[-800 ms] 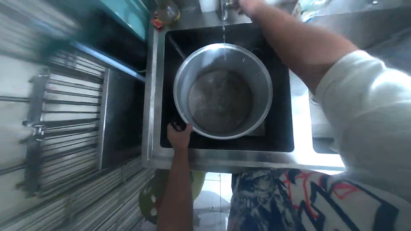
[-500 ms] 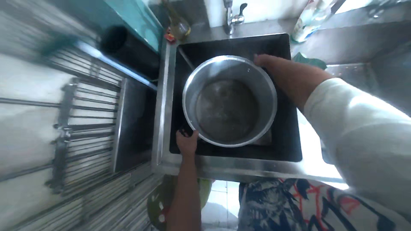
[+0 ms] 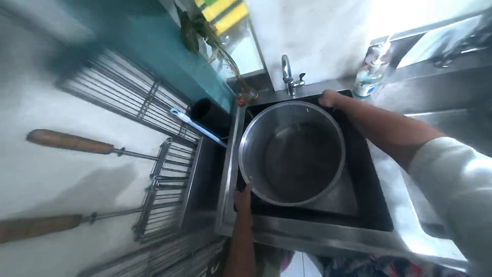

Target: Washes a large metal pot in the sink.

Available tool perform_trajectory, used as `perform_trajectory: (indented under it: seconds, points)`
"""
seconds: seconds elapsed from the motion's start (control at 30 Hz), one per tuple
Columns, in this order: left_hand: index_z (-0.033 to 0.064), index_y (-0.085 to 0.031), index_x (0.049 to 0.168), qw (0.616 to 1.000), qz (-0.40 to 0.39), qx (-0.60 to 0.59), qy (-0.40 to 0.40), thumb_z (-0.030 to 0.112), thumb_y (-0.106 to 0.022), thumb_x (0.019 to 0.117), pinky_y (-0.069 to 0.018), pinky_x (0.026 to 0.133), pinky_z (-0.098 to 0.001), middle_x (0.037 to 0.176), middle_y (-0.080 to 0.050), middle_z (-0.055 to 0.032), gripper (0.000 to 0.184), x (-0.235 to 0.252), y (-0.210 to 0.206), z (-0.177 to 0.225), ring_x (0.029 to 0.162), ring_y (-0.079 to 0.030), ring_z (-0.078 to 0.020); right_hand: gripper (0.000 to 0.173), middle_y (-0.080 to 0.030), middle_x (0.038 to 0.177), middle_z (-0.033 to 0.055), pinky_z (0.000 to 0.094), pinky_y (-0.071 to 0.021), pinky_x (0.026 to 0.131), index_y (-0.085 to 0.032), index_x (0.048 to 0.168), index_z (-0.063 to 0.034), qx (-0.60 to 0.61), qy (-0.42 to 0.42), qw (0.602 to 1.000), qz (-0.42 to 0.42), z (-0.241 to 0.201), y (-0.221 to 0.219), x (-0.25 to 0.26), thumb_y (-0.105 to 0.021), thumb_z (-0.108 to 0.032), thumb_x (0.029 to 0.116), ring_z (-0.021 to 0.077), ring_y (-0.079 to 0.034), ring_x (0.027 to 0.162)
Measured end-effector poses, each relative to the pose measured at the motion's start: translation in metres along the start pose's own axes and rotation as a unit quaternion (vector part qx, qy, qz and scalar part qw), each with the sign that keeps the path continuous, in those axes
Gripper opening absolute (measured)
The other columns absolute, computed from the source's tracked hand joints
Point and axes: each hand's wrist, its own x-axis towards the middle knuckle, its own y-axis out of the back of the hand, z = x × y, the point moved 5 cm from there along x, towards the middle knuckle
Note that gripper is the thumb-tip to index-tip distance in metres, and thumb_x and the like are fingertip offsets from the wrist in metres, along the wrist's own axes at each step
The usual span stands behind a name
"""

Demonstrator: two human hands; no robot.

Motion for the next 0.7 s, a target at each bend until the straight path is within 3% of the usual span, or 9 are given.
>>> perform_trajectory:
  seconds: [0.13,0.3,0.47,0.6,0.7]
  points:
    - [-0.0097,-0.053,0.138,0.999,-0.025,-0.040,0.023,0.026,-0.066,0.1014,-0.0466,0.102,-0.0537,0.132,-0.058,-0.0309,0.053,-0.004,-0.007,-0.008,0.120,-0.058,-0.0391,0.031,-0.067,0.117,0.0308,0.0697,-0.0473,0.095,-0.069,0.115,0.0074,0.075,0.054,0.994,0.053,-0.008,0.026,-0.012,-0.060,-0.018,0.1003,0.0478,-0.064,0.112]
    - [-0.0109,-0.058,0.128,0.996,-0.042,-0.066,0.038,0.029,-0.065,0.1020,-0.0503,0.093,-0.0527,0.120,-0.062,-0.0293,0.048,-0.002,-0.014,-0.014,0.108,-0.060,-0.0366,0.025,-0.065,0.116,0.0302,0.0647,-0.0481,0.090,-0.066,0.119,0.0076,0.141,0.046,0.988,0.053,-0.018,0.038,-0.037,-0.059,-0.008,0.1006,0.0442,-0.063,0.105]
    - [-0.0090,-0.057,0.132,0.997,-0.039,-0.049,0.033,0.030,-0.065,0.1009,-0.0494,0.095,-0.0546,0.125,-0.061,-0.0293,0.051,-0.002,-0.007,-0.013,0.112,-0.060,-0.0379,0.030,-0.064,0.121,0.0315,0.0663,-0.0475,0.094,-0.065,0.123,0.0074,0.156,0.022,0.985,0.063,-0.008,0.028,-0.041,-0.062,-0.005,0.0965,0.0466,-0.062,0.112]
    - [-0.0093,-0.052,0.139,0.998,-0.017,-0.053,0.004,0.023,-0.069,0.0986,-0.0492,0.097,-0.0549,0.131,-0.058,-0.0309,0.054,-0.008,-0.006,-0.014,0.118,-0.058,-0.0395,0.037,-0.064,0.125,0.0323,0.0692,-0.0469,0.096,-0.063,0.130,0.0063,0.145,0.027,0.987,0.058,0.008,0.012,-0.037,-0.063,-0.005,0.0950,0.0491,-0.061,0.116]
    - [-0.0082,-0.055,0.136,0.998,0.009,-0.065,-0.001,0.020,-0.072,0.0958,-0.0498,0.096,-0.0544,0.128,-0.060,-0.0298,0.052,-0.013,-0.001,-0.005,0.116,-0.059,-0.0383,0.039,-0.063,0.127,0.0326,0.0690,-0.0454,0.100,-0.062,0.133,0.0054,0.140,0.025,0.989,0.051,0.009,0.010,-0.048,-0.062,-0.002,0.0948,0.0496,-0.060,0.120]
